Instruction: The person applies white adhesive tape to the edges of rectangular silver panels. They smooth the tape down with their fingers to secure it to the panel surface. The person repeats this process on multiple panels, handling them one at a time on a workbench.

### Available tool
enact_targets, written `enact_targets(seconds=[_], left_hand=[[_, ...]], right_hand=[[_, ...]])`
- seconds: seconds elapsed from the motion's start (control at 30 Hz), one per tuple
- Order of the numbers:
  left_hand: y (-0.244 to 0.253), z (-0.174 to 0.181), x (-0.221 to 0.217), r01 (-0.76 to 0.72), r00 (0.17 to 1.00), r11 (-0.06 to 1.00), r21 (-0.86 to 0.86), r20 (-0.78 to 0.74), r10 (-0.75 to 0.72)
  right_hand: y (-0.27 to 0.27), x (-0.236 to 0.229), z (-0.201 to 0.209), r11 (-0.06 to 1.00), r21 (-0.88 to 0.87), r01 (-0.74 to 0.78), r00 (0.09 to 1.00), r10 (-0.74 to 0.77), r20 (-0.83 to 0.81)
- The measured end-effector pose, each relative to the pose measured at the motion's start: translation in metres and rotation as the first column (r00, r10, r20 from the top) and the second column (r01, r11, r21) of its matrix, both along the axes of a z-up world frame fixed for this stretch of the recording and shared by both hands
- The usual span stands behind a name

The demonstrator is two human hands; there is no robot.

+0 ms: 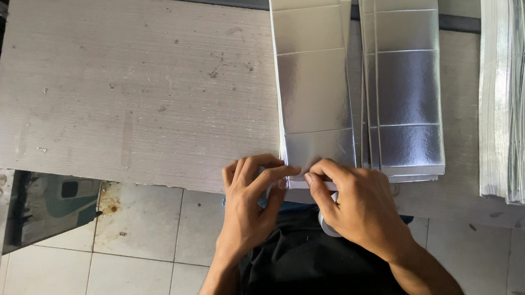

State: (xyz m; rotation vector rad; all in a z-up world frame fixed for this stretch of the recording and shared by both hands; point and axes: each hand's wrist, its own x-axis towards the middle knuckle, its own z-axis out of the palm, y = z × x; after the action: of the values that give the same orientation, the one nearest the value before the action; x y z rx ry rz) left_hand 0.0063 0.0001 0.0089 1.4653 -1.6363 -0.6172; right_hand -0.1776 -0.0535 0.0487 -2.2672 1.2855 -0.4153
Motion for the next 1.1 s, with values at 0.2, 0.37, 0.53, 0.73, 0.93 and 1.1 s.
enact_targets(seconds=[0.2,0.37,0.53,0.73,0.93,1.1], left_hand=[[-0.001,-0.004,0.000,-0.015,1.000,1.000,-0.004,0.018,0.015],[-0.002,0.000,-0.005,-0.057,0.998,0.998,-0.014,0.034,0.058],[-0.002,0.003,-0.009,-0.089,0.995,0.996,-0.012,0.043,0.089],[-0.003,0.001,-0.010,-0.096,0.994,0.995,0.003,0.049,0.095],[-0.003,0.002,-0.011,-0.089,0.995,0.996,0.015,0.036,0.088],[-0.003,0.000,-0.012,-0.104,0.994,0.994,0.014,0.044,0.103]], right_hand=[[0.001,0.001,-0.001,1.000,0.008,0.021,1.000,-0.021,-0.006],[0.001,0.002,-0.002,1.000,-0.028,0.014,1.000,-0.013,0.012],[0.006,-0.001,-0.004,0.993,-0.119,0.008,0.997,-0.017,-0.077],[-0.002,-0.037,0.017,0.980,-0.180,-0.084,0.936,0.016,-0.351],[-0.012,-0.075,0.011,0.987,-0.151,0.051,0.954,-0.093,-0.285],[-0.017,-0.073,0.005,0.988,0.032,0.149,0.987,-0.147,-0.063]])
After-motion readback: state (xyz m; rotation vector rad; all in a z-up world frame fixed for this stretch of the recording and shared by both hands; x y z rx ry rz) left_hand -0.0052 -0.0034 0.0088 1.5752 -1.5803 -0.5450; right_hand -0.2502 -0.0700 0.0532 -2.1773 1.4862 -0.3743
